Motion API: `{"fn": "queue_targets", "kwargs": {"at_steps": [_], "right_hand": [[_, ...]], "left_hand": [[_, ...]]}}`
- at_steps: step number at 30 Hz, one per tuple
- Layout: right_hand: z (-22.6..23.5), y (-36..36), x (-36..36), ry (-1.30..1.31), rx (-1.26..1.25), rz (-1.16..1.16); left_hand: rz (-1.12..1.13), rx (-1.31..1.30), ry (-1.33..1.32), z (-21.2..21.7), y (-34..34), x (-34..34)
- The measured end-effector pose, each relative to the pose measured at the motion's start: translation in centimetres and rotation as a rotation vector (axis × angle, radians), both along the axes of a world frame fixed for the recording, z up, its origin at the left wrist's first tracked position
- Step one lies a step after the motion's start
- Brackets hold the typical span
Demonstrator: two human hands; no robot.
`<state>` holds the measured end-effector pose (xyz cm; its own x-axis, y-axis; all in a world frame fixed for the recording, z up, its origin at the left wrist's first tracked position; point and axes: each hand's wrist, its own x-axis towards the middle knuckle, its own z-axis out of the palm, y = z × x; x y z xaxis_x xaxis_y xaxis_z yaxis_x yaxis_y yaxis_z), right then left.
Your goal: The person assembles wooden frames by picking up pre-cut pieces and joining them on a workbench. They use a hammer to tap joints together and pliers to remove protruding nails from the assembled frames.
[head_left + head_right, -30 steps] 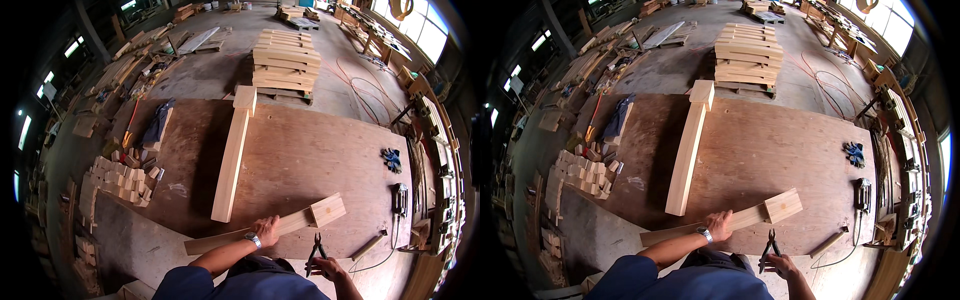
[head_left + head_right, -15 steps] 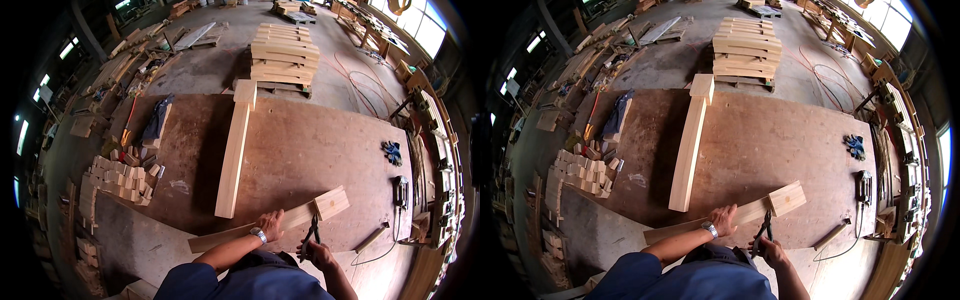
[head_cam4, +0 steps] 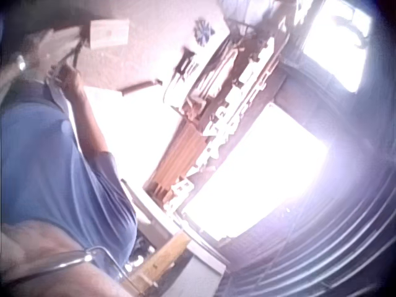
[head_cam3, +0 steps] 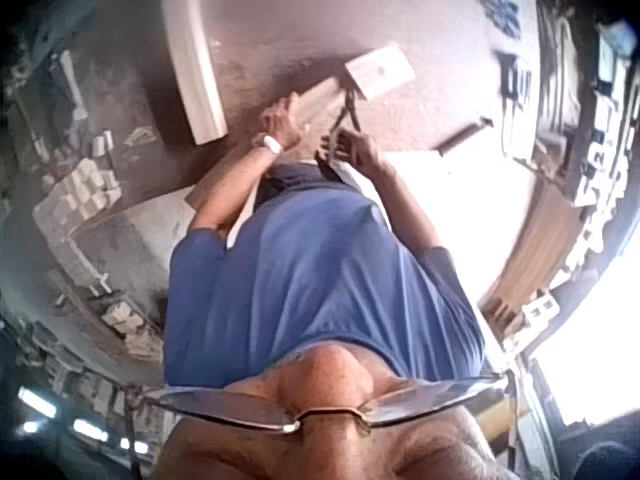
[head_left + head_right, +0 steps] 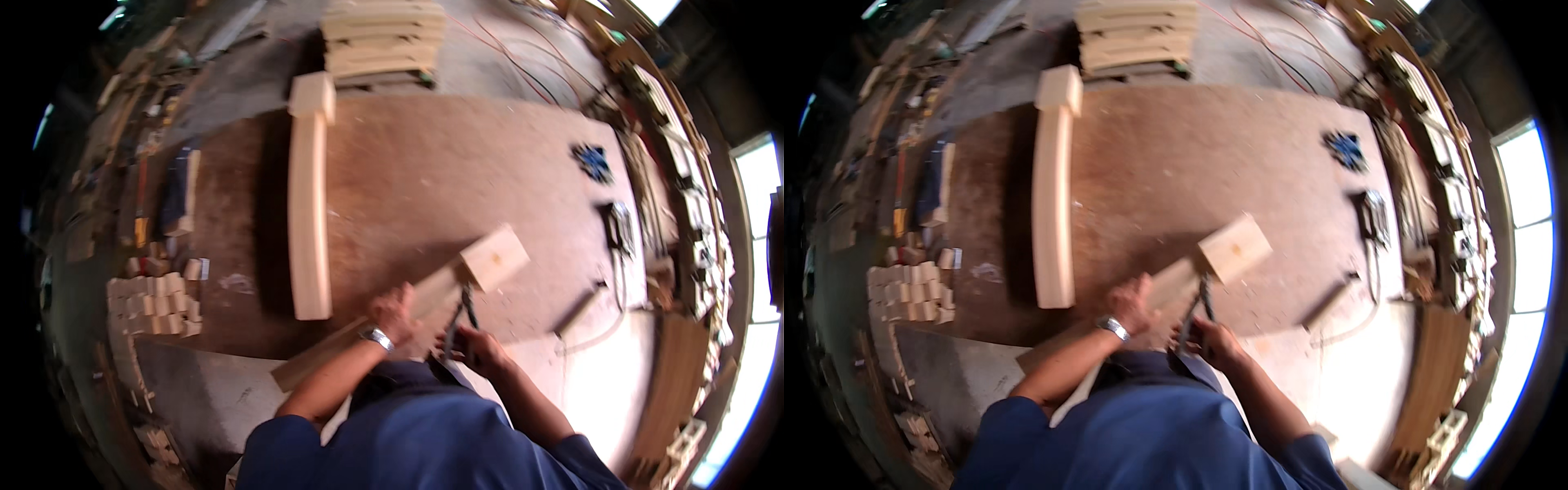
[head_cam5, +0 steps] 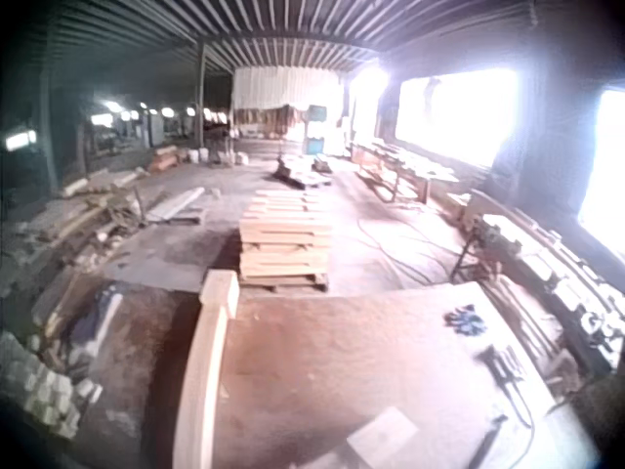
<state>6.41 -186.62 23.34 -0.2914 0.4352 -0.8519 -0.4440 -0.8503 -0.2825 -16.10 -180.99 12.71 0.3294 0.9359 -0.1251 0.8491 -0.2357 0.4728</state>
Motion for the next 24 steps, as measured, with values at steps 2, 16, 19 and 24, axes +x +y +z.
{"fn": "queue_targets", "kwargs": {"at_steps": [2, 16, 19, 24], "right_hand": [[-1.6, -0.3, 0.7, 0.044, 0.066, 0.0], [-1.3, 1.8, -1.0, 0.048, 0.132, -0.06], [-1.7, 2.2, -1.9, 0.038, 0.114, -0.116], [-3.0, 2.5, -4.0, -0.046, 0.087, -0.191]], "left_hand": [[-0.008, 0.02, -0.003, 1.0, 0.3, 0.1], [-0.055, 0.015, -0.002, 2.7, 0.7, -0.2], [-0.062, 0.015, 0.003, 2.7, 0.7, -0.2], [-0.077, 0.018, 0.006, 2.3, 0.8, -0.5]]}}
